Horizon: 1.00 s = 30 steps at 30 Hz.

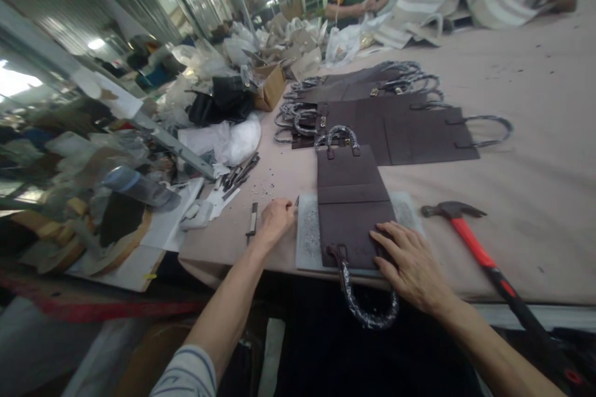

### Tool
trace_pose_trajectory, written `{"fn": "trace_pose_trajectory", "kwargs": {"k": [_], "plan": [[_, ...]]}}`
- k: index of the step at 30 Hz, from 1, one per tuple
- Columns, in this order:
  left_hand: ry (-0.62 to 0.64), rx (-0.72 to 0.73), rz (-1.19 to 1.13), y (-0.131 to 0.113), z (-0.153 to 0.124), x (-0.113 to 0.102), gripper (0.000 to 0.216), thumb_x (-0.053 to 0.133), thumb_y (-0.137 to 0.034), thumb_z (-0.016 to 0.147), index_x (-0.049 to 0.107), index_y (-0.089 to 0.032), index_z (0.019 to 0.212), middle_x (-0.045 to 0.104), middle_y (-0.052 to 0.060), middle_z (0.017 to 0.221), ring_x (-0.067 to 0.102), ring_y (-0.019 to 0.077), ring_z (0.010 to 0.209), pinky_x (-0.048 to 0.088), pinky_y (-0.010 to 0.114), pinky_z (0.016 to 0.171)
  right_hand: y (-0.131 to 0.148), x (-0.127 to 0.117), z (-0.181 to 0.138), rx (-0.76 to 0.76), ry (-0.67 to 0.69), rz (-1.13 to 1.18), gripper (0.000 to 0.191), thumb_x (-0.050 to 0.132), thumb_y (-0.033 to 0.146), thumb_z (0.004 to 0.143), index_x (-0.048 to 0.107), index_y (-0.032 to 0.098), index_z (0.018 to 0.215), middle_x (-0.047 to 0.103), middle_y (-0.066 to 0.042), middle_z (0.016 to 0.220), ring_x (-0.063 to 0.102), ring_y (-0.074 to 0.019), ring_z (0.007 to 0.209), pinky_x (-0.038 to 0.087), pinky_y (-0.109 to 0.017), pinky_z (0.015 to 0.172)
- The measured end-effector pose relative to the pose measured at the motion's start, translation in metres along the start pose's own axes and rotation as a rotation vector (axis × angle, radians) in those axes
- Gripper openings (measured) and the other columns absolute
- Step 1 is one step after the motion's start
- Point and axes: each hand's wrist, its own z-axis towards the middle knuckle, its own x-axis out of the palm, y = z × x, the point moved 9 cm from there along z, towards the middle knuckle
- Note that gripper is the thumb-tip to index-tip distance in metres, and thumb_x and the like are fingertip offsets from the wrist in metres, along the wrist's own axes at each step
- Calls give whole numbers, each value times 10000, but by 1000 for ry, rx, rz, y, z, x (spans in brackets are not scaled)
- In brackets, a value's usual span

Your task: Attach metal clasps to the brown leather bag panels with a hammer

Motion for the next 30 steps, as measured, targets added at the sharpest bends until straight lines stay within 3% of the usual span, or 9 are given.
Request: {"fn": "trace_pose_trajectory", "kwargs": {"k": [6,10,14,16,19,21,23,26,30], "plan": [[201,-60,-45,-4,32,25,52,734,-204,684,729,-156,702,761,153,797,739,326,886,524,331,748,6,-3,0,14,28,1,455,525,351,950,619,165,1355,544,-154,1448,429,-349,1390,320,-549,1178],[251,-133,-123,10,40,30,172,725,-178,632,598,-168,517,640,104,530,726,317,734,513,312,642,9,-4,0,32,53,8,457,551,335,944,610,175,1368,526,-144,1465,420,-340,1393,304,-537,1192],[241,-167,-327,27,20,25,135,677,-262,715,603,-160,668,594,34,505,678,211,591,515,254,552,9,-5,-1,46,58,27,468,585,325,933,611,164,1372,525,-152,1461,408,-348,1397,307,-544,1188],[224,-161,-646,28,1,22,211,684,-287,724,616,-149,869,638,3,600,674,166,574,540,243,563,9,-6,-1,41,51,43,474,598,320,927,608,172,1377,525,-147,1460,407,-347,1397,309,-549,1189],[223,-106,-1331,4,-32,23,538,820,-269,619,583,-176,1092,688,-27,736,709,153,628,589,269,637,10,-7,-2,30,37,59,483,621,306,913,604,175,1378,528,-143,1454,407,-341,1399,306,-546,1195],[225,-41,-1565,-25,-53,25,585,881,-275,587,609,-181,1096,704,-25,777,736,169,686,610,293,694,10,-7,-2,28,29,61,481,628,302,912,603,175,1375,530,-141,1453,406,-339,1402,303,-543,1198],[210,26,-1579,-56,-71,31,460,871,-330,658,656,-162,1028,726,0,789,749,182,727,615,300,724,10,-7,-2,28,28,60,472,624,304,917,603,181,1372,528,-139,1460,401,-339,1408,302,-547,1198],[159,152,-1398,-96,-85,40,284,764,-391,817,701,-151,953,768,47,816,751,181,775,610,295,760,11,-7,-2,29,37,53,475,619,304,921,599,176,1378,521,-142,1467,395,-339,1413,304,-547,1197],[65,299,-1153,-113,-92,50,148,676,-312,879,715,-178,927,793,38,851,757,174,807,615,299,816,10,-6,-2,41,46,52,488,633,299,911,594,174,1381,519,-140,1468,395,-333,1413,287,-543,1208]]}}
